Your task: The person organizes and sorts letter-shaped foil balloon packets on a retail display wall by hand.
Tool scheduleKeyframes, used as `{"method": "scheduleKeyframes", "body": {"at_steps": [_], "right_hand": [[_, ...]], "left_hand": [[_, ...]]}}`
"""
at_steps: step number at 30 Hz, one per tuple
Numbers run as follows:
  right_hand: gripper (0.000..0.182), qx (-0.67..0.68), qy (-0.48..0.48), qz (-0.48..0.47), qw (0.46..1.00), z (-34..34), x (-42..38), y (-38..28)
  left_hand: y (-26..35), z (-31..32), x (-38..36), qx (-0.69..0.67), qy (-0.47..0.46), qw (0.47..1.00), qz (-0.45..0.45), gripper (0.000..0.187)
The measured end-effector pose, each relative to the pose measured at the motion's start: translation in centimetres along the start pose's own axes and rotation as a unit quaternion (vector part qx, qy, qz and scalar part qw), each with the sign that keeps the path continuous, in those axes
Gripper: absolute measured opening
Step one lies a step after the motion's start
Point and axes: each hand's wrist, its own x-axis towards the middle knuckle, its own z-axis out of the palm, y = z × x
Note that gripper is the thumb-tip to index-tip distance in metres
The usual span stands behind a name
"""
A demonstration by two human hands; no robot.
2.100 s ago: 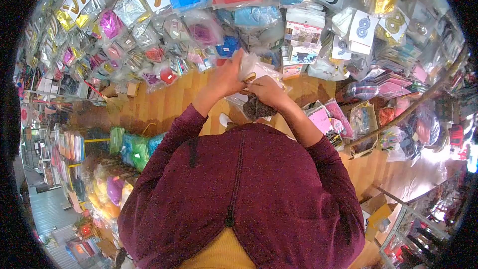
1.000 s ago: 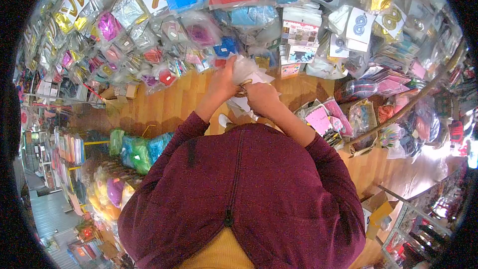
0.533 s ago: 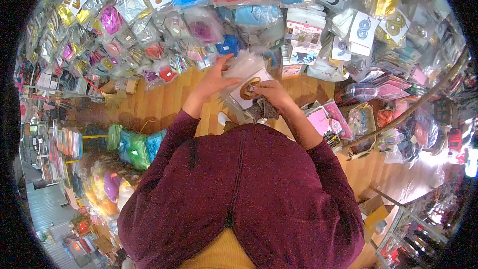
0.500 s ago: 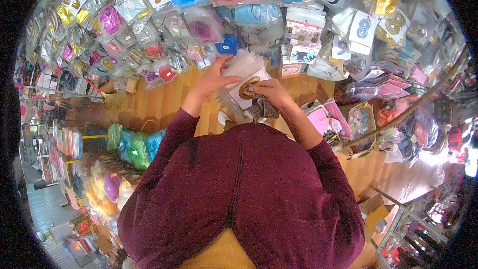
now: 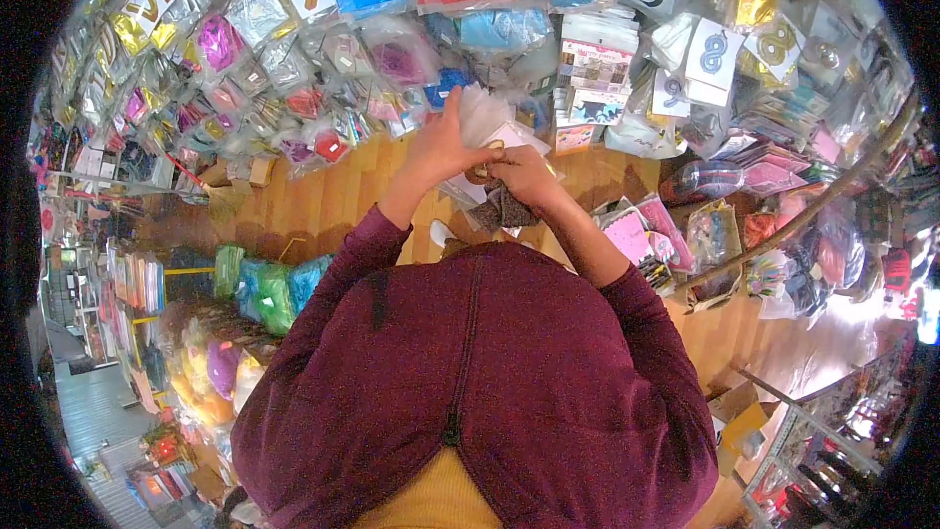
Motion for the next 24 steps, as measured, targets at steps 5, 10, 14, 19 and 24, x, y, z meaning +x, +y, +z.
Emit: {"method": "scheduleKeyframes", "body": {"at_steps": [5,10,14,19,24], "right_hand": [[0.024,-0.049,-0.004,0.007,0.999,-0.3,0.1,1.8],[0.025,-0.105,-0.009,-0.002,0.994,-0.3,-0.3,1.9],[0.025,-0.103,-0.009,-0.004,0.995,-0.2,0.1,2.9],[0.028,-0.147,-0.008,0.002,0.989,-0.2,0.1,2.2],[0.030,-0.167,0.005,-0.023,0.986,-0.2,0.0,1.5]], "left_hand": [[-1.4,1.6,0.5,-0.066,-0.057,0.996,-0.019,0.096],[-3.5,3.2,0.6,-0.105,-0.052,0.992,0.038,0.076],[-3.4,3.2,0.3,-0.091,-0.055,0.994,0.014,0.057],[-4.4,4.2,0.2,-0.118,-0.034,0.991,0.048,0.044],[-4.2,4.3,0.3,-0.105,-0.015,0.994,0.020,0.044]]}}
